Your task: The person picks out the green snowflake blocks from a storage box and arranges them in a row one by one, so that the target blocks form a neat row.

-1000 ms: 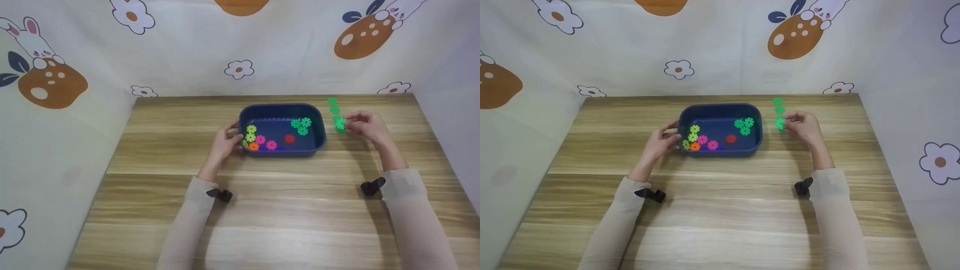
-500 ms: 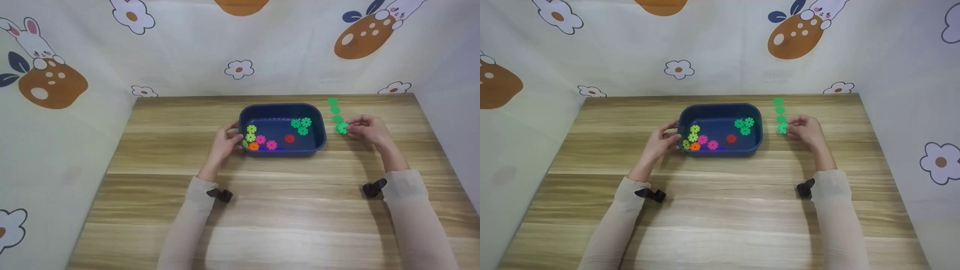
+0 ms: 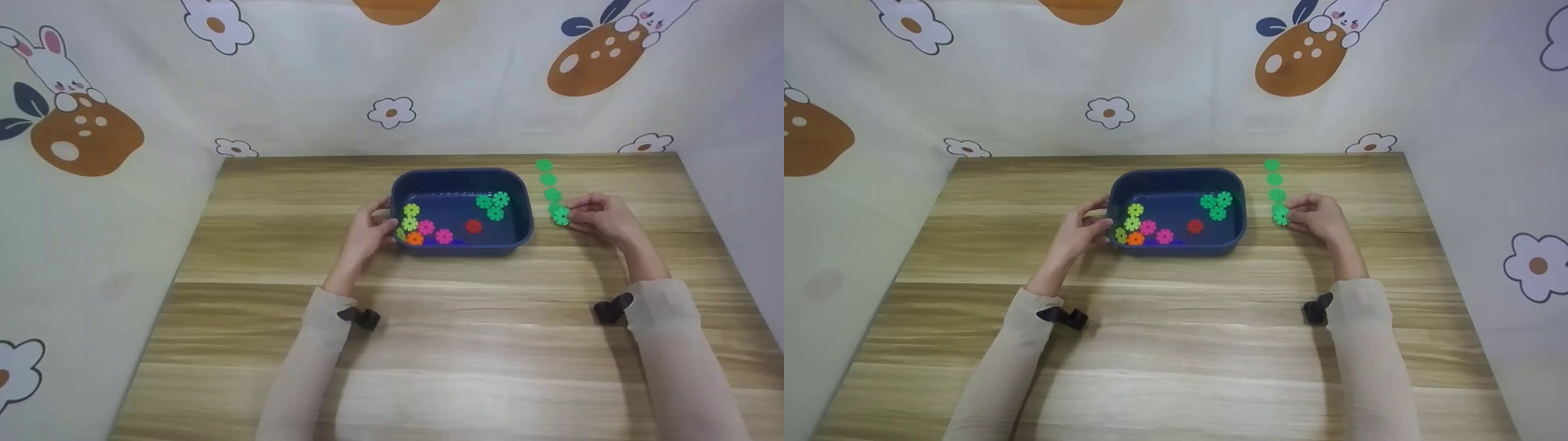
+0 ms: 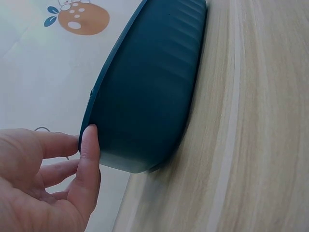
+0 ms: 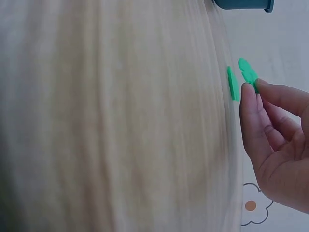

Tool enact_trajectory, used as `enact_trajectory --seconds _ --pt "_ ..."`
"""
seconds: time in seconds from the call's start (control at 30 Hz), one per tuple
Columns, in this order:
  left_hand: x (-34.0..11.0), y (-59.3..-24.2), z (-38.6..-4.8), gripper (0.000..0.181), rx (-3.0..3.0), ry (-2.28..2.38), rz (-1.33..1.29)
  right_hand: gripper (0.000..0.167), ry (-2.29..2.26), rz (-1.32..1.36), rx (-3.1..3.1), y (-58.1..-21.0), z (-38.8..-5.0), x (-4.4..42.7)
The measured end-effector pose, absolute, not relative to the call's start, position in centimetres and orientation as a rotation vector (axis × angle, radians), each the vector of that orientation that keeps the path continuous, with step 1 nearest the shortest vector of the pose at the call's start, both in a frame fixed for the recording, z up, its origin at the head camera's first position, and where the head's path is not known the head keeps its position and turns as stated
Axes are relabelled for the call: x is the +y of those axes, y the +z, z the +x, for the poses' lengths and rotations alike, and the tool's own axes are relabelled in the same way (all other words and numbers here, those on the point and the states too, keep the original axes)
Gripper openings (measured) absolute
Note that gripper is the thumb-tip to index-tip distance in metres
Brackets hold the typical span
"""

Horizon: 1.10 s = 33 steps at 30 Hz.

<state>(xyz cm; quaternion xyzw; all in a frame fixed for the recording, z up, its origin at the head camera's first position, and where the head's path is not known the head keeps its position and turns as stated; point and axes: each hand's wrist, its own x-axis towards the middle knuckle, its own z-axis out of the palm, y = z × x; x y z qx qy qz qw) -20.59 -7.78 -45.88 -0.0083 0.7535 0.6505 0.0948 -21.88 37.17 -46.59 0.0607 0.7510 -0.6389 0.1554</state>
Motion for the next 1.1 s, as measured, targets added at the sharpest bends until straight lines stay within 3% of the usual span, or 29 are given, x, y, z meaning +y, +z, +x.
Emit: enact_trajectory --seconds 0.83,1.1 --pt "-7.9 -46.0 -20.7 0.055 2.255 1.914 0.002 0.013 -1.527 0.216 2.376 -46.6 -21.9 36.7" --pt "-7.8 -45.8 -20.6 0.055 2.264 1.908 -0.03 0.028 -1.309 0.251 2.53 -46.3 -21.9 36.0"
